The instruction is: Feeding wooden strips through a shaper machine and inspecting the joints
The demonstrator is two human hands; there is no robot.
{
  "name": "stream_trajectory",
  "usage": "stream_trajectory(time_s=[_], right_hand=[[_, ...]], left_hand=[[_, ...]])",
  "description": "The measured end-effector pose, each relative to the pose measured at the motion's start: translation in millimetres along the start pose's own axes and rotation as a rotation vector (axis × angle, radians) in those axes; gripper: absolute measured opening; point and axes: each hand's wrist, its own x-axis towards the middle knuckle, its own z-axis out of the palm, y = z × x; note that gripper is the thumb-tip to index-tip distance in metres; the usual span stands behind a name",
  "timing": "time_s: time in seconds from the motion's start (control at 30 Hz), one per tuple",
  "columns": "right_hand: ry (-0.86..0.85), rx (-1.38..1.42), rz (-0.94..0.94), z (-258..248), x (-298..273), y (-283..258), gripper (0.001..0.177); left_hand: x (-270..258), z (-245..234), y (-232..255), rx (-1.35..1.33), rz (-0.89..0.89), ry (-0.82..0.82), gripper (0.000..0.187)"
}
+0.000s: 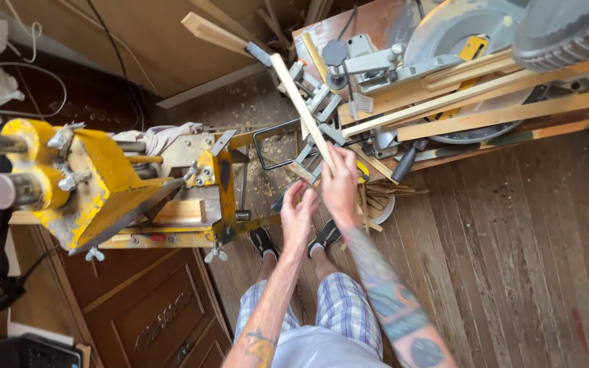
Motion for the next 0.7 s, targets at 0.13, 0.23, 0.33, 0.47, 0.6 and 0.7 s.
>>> stream_trajectory(time_s=[0.13,0.23,0.33,0.47,0.6,0.7], right_hand=[[0.159,-0.090,-0.004,47.1,28.8,36.6,0.038],[0.208,-0.116,0.033,44.5,30.2,23.7,0.041],[0.194,-0.077,-0.129,1.2,33.7,20.3,0.044],[0.297,-0.332,-0.380,-109.7,69.0,63.8,0.049],[0.102,-0.823,-0.490,-221.7,136.6,84.9,0.075],[-0.111,-0.920,-0.441,-261.8,177.3,109.0,0.063]], left_hand=[[13.7,-7.8,-3.5,0.105,0.025,-0.022,0.062],[25.0,-4.8,-8.3,0.122,0.018,-0.038,0.055],[37.3,1.8,-5.2,0.124,0.083,-0.038,0.048],[41.0,18.5,16.6,0.493,0.376,0.012,0.039],[50.1,87.1,43.1,1.006,0.927,-0.216,0.037],[89.2,132.5,17.2,1.245,1.208,-0.215,0.054]])
